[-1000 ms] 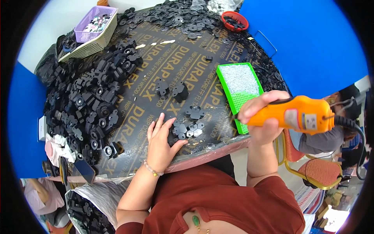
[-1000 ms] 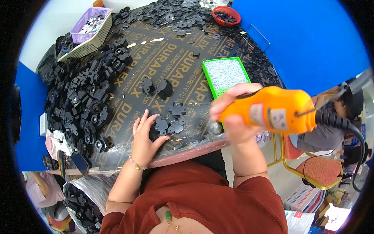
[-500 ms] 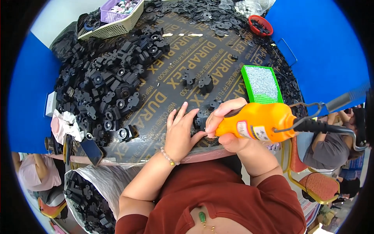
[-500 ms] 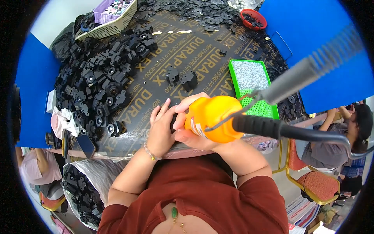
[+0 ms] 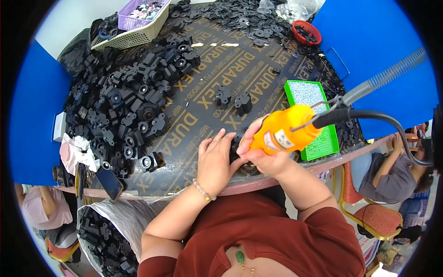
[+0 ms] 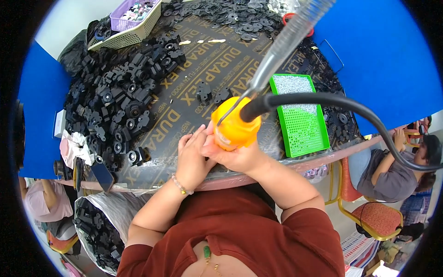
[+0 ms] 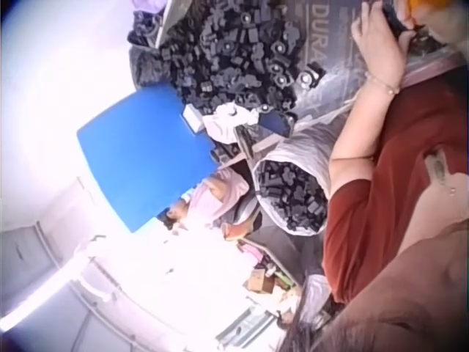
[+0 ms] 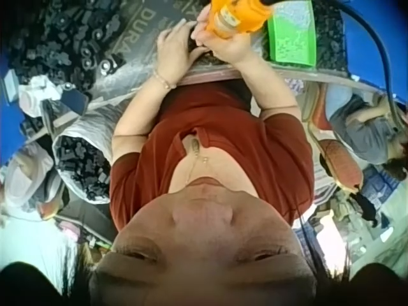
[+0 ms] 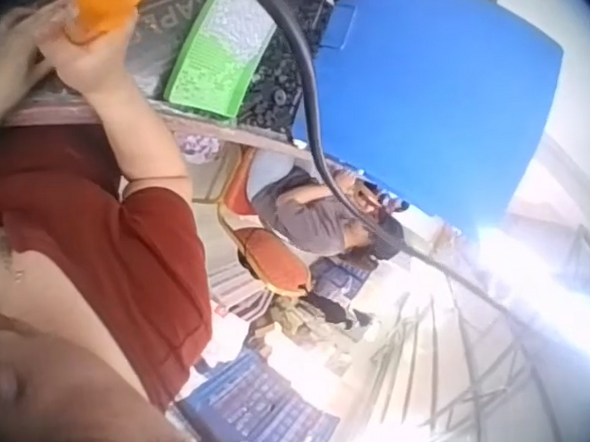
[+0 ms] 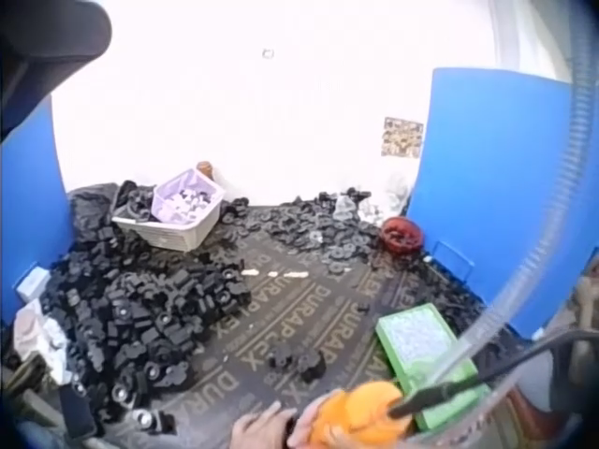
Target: Assembling small plastic components using an electric screwdriver.
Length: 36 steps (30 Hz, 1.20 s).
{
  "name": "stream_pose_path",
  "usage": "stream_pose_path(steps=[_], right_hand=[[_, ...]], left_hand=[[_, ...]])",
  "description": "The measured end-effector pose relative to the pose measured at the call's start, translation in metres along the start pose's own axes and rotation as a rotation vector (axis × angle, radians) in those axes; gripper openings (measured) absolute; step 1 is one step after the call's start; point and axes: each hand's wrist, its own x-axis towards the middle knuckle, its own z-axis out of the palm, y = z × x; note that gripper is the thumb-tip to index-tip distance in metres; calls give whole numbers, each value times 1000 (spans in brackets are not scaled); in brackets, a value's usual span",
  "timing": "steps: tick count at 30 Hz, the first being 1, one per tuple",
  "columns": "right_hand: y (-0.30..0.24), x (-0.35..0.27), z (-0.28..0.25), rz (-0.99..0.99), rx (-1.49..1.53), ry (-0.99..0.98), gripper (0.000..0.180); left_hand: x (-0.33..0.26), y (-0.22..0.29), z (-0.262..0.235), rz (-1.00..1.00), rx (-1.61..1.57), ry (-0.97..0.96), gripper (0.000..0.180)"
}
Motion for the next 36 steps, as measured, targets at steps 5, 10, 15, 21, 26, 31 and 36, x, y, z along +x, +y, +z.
stream_pose_path(steps=[5, 10, 15, 21, 26, 31, 36], right_hand=[[-28, 15, -12, -76, 155, -106, 58], [-75, 14, -71, -339, -176, 48, 56], [-80, -6, -129, -301, -387, 294, 40], [-62, -24, -157, -233, -316, 424, 30], [-54, -27, -165, -194, -332, 468, 31], [-54, -27, -168, -217, -312, 471, 32], [-58, -28, -165, -262, -327, 452, 33]], left_hand=[[21, 8, 1, 41, 95, -84, 63], [61, 31, -22, 170, 61, 6, 54], [115, -17, -11, 415, 472, -39, 58], [114, 9, -26, 424, 439, -81, 52], [65, 28, -42, 204, 319, -200, 54], [32, 14, -27, 102, 158, -221, 68], [18, -6, -15, 32, -112, -87, 85]])
